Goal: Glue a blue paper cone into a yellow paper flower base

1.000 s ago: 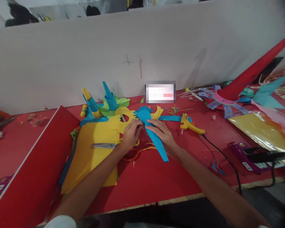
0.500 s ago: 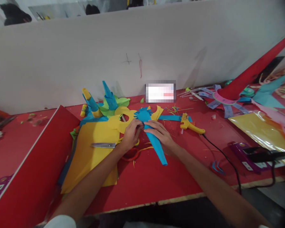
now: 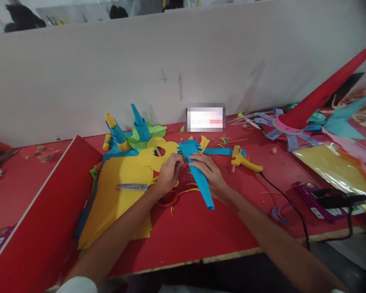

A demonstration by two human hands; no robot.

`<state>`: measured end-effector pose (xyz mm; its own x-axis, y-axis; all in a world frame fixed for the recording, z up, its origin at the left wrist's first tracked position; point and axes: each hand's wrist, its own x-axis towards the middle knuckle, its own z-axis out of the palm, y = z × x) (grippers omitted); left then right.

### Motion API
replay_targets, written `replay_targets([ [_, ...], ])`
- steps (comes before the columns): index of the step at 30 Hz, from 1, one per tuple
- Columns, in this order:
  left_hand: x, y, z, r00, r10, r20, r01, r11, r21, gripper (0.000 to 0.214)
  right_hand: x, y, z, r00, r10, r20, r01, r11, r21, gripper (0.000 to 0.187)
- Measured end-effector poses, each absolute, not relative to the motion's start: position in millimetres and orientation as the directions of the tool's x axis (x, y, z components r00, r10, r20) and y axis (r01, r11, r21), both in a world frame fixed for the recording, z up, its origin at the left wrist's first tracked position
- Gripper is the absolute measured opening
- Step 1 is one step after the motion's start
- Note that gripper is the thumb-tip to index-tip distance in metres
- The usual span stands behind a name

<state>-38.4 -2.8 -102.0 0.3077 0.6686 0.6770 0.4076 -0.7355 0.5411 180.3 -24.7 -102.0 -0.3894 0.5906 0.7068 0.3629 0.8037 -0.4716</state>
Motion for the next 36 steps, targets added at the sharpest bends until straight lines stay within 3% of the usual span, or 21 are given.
replay_targets([
  [6,-39,-1,-104,0.197,0.732,0.653,0.415,-0.665,0.620,0.014,178,-29,-99,-0.332,0.589,0.737,0.318,0.806,-0.500,0.043],
  [13,-38,0,-108,0.124,0.762,0.636,0.406,-0.623,0.668,0.013,172,-25,-93,-0.146,0.673,0.725,0.257,0.733,-0.629,0.029],
  [20,-41,-2,-96,0.199,0.688,0.698,0.455,-0.696,0.556,0.016,175,-19,-83,-0.052,0.768,0.639,0.193,0.635,-0.748,0.020],
  [27,-38,-3,-98,0.267,0.607,0.748,0.444,-0.767,0.464,0.014,171,-22,-92,-0.144,0.706,0.693,0.155,0.708,-0.689,0.023],
  [36,-38,-5,-99,0.322,0.610,0.724,0.438,-0.774,0.457,0.009,170,-26,-95,-0.274,0.668,0.692,0.160,0.741,-0.652,0.028],
])
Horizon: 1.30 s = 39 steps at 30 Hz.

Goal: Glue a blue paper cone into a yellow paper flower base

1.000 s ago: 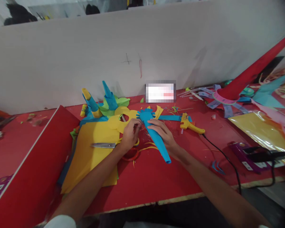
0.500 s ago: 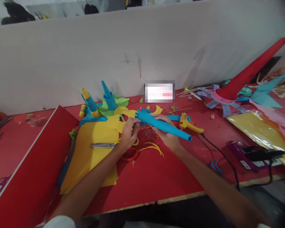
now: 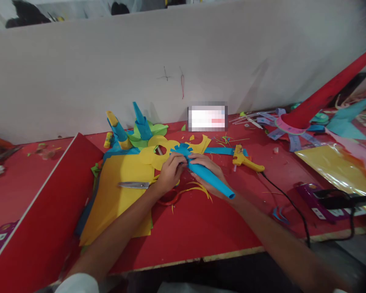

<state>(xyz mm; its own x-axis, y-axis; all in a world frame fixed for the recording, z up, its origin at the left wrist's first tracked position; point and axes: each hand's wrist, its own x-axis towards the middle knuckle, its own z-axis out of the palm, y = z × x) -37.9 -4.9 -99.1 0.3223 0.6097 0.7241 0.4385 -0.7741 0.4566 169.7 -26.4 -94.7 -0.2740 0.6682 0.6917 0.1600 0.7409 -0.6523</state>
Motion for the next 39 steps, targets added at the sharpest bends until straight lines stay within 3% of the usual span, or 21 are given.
replay_targets([
  [6,-38,-4,-102,0.316,0.638,0.702,0.440,-0.754,0.487,0.015,169,-26,-95,-0.252,0.677,0.691,0.122,0.731,-0.671,0.027],
  [13,-43,6,-112,-0.097,0.782,0.615,0.417,-0.529,0.739,0.022,177,-16,-88,-0.056,0.818,0.573,0.048,0.576,-0.816,0.031],
  [16,-48,14,-117,-0.191,0.788,0.586,0.407,-0.480,0.777,0.030,184,-5,-93,0.073,0.852,0.519,-0.085,0.523,-0.848,0.038],
  [20,-52,21,-118,-0.269,0.793,0.546,0.355,-0.445,0.822,0.034,191,6,-104,0.108,0.919,0.380,-0.253,0.395,-0.883,0.045],
  [25,-49,20,-110,-0.264,0.858,0.442,0.250,-0.382,0.890,0.038,190,4,-102,0.205,0.969,0.139,-0.521,0.229,-0.822,0.046],
  [28,-47,18,-105,-0.244,0.888,0.390,0.171,-0.356,0.919,0.042,188,2,-96,0.178,0.983,0.046,-0.623,0.149,-0.768,0.046],
  [34,-47,14,-103,-0.182,0.914,0.363,0.082,-0.354,0.932,0.045,190,2,-92,0.047,0.999,-0.003,-0.710,0.031,-0.704,0.039],
  [39,-47,12,-102,-0.075,0.919,0.388,0.149,-0.374,0.915,0.045,192,-1,-96,-0.026,1.000,-0.015,-0.709,-0.029,-0.705,0.032],
])
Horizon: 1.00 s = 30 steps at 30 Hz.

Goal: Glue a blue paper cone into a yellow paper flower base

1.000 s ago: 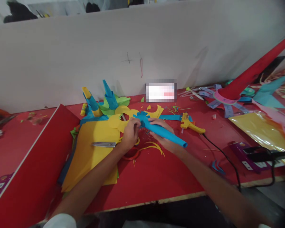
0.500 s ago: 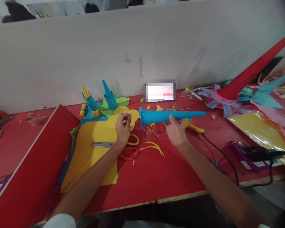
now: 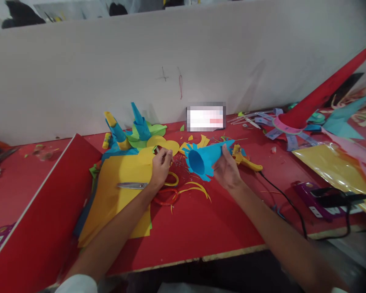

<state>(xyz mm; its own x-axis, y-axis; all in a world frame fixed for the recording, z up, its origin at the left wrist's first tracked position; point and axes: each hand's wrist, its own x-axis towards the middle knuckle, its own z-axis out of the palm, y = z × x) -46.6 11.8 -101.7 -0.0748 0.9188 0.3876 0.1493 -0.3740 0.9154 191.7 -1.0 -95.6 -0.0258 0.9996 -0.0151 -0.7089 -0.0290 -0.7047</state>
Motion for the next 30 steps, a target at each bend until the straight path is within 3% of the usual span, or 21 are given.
replay_targets([
  [2,-45.5,12.1,-101.3,-0.027,0.909,0.416,0.127,-0.410,0.903,0.036,191.8,-0.6,-97.3,-0.042,0.998,-0.037,-0.702,-0.056,-0.710,0.031],
  [11,-48.6,14.0,-103.8,0.226,0.898,0.377,-0.007,-0.385,0.923,0.052,187.3,7.2,-104.7,-0.008,0.995,-0.100,-0.707,-0.076,-0.703,0.036],
  [16,-45.3,12.3,-101.2,0.197,0.908,0.370,-0.040,-0.369,0.928,0.041,187.1,7.7,-105.5,0.008,0.990,-0.139,-0.724,-0.090,-0.684,0.035],
  [25,-44.2,13.0,-103.4,0.127,0.932,0.340,-0.049,-0.337,0.940,0.046,184.9,6.7,-102.3,0.050,0.989,-0.141,-0.709,-0.065,-0.702,0.039],
  [30,-45.2,13.0,-99.4,0.123,0.935,0.332,-0.159,-0.312,0.937,0.045,185.1,5.0,-99.9,0.024,0.991,-0.131,-0.724,-0.073,-0.686,0.040],
])
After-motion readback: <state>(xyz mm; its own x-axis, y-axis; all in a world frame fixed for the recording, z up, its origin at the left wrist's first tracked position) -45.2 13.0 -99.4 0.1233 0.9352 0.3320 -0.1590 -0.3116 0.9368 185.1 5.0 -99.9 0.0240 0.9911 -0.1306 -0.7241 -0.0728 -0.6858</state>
